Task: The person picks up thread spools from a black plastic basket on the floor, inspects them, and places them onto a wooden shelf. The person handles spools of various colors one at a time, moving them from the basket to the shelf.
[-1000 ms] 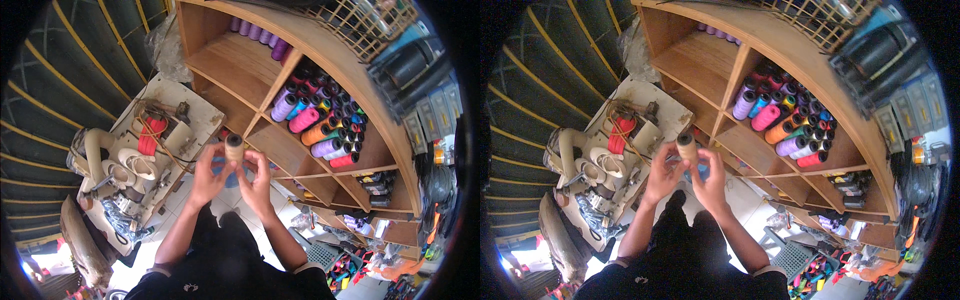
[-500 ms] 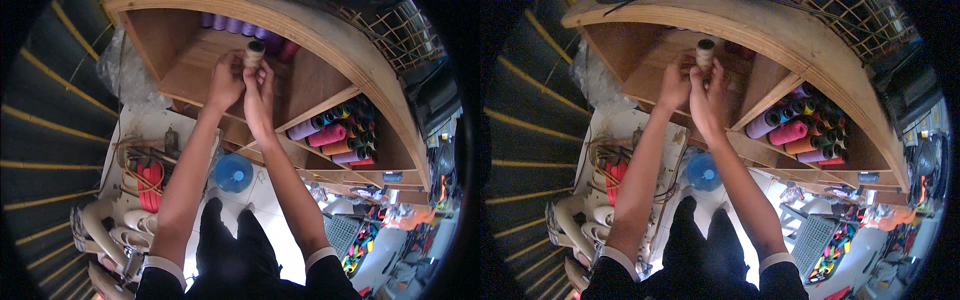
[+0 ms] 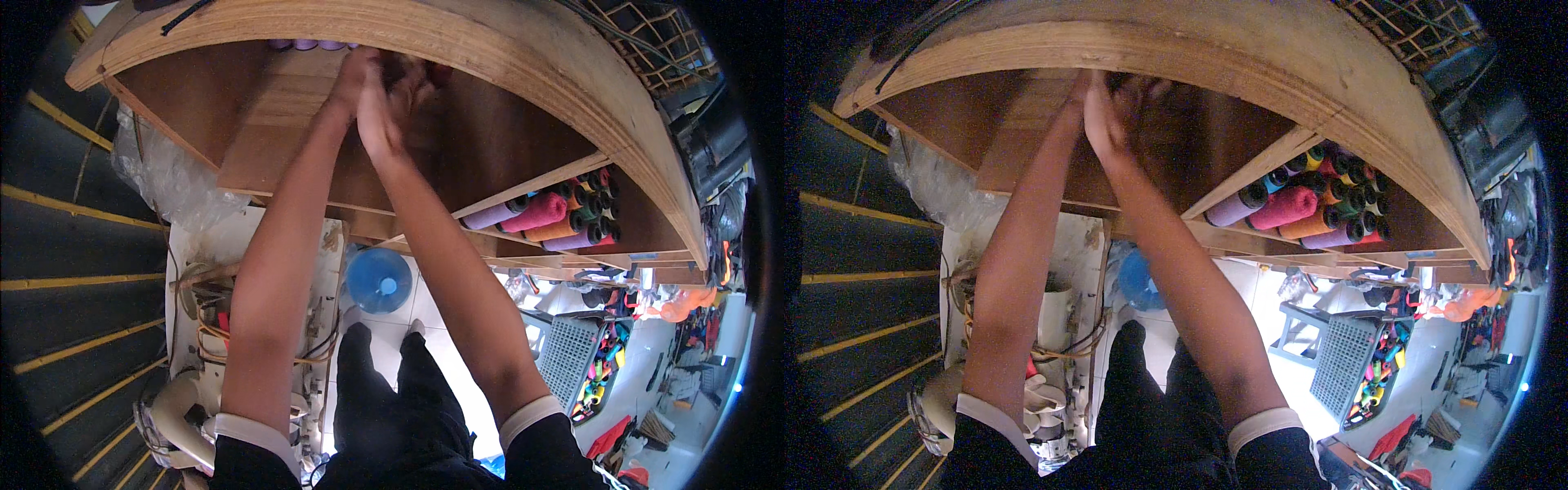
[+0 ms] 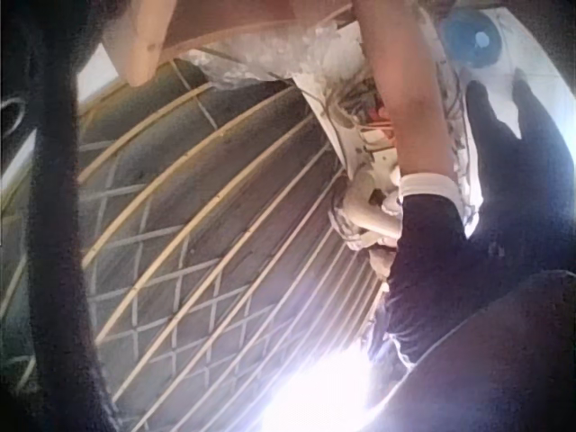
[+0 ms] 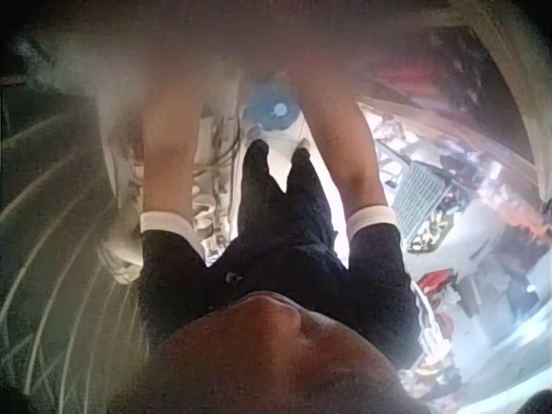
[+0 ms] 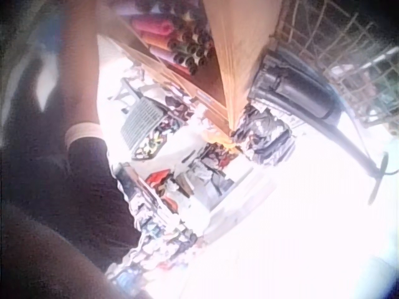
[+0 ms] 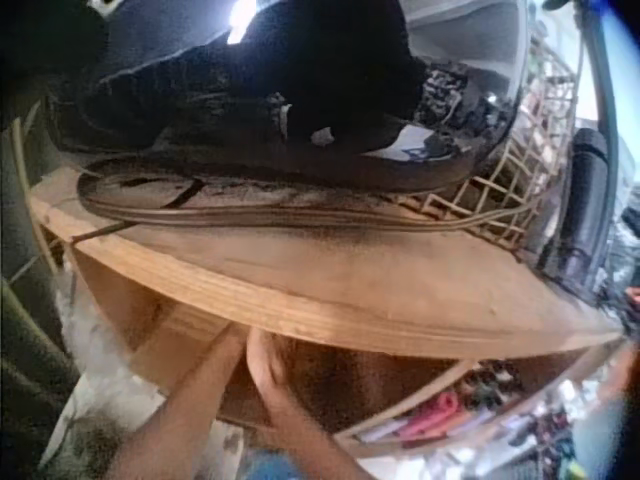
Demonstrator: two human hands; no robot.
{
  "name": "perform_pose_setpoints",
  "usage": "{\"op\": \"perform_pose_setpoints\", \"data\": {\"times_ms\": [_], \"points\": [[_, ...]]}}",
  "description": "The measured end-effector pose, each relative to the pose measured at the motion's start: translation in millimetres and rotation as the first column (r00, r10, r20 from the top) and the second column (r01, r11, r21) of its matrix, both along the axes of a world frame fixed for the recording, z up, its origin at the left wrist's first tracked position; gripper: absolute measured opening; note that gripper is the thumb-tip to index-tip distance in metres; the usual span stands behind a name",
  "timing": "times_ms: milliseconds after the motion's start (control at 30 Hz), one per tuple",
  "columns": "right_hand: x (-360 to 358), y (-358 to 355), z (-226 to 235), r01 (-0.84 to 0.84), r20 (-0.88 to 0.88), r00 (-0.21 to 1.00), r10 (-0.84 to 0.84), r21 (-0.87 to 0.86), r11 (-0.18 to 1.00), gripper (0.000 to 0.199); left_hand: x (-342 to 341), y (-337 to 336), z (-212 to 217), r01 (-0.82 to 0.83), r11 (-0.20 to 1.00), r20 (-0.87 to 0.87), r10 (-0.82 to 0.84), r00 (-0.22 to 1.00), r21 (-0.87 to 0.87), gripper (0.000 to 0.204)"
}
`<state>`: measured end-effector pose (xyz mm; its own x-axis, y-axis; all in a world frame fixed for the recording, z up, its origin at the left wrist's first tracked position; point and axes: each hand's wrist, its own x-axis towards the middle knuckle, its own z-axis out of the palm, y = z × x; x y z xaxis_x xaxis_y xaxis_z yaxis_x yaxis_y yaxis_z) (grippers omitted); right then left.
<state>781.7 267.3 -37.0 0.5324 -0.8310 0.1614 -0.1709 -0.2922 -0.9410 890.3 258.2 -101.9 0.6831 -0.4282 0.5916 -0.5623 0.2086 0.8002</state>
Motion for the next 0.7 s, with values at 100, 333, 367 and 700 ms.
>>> {"op": "perform_pose_setpoints", "data": {"times_ms": [100, 333, 367, 700], "points": [[-12.6, 1.1, 5.8, 0.138, -0.108, 0.986, -0.124, 0.14, 0.98, 0.094, -4.4, -14.3, -8.9, 0.079, 0.993, -0.046, -0.076, 0.996, 0.083, 0.029], [-14.8, -6.2, -12.7, 0.151, 0.047, 0.986, -0.159, 0.142, 0.978, 0.098, -6.2, -31.3, -21.2, 0.144, 0.97, -0.098, -0.126, 0.987, 0.197, 0.028], [-15.1, -6.4, -10.5, 0.163, -0.001, 0.986, -0.165, 0.155, 0.974, 0.098, -6.2, -33.0, -22.0, 0.146, 0.967, -0.101, -0.127, 0.987, 0.208, 0.028], [-13.0, -12.3, -15.0, 0.181, 0.014, 0.983, -0.185, 0.156, 0.971, 0.09, -10.0, -39.1, -24.1, 0.151, 0.953, -0.115, -0.125, 0.986, 0.263, 0.028]]}}
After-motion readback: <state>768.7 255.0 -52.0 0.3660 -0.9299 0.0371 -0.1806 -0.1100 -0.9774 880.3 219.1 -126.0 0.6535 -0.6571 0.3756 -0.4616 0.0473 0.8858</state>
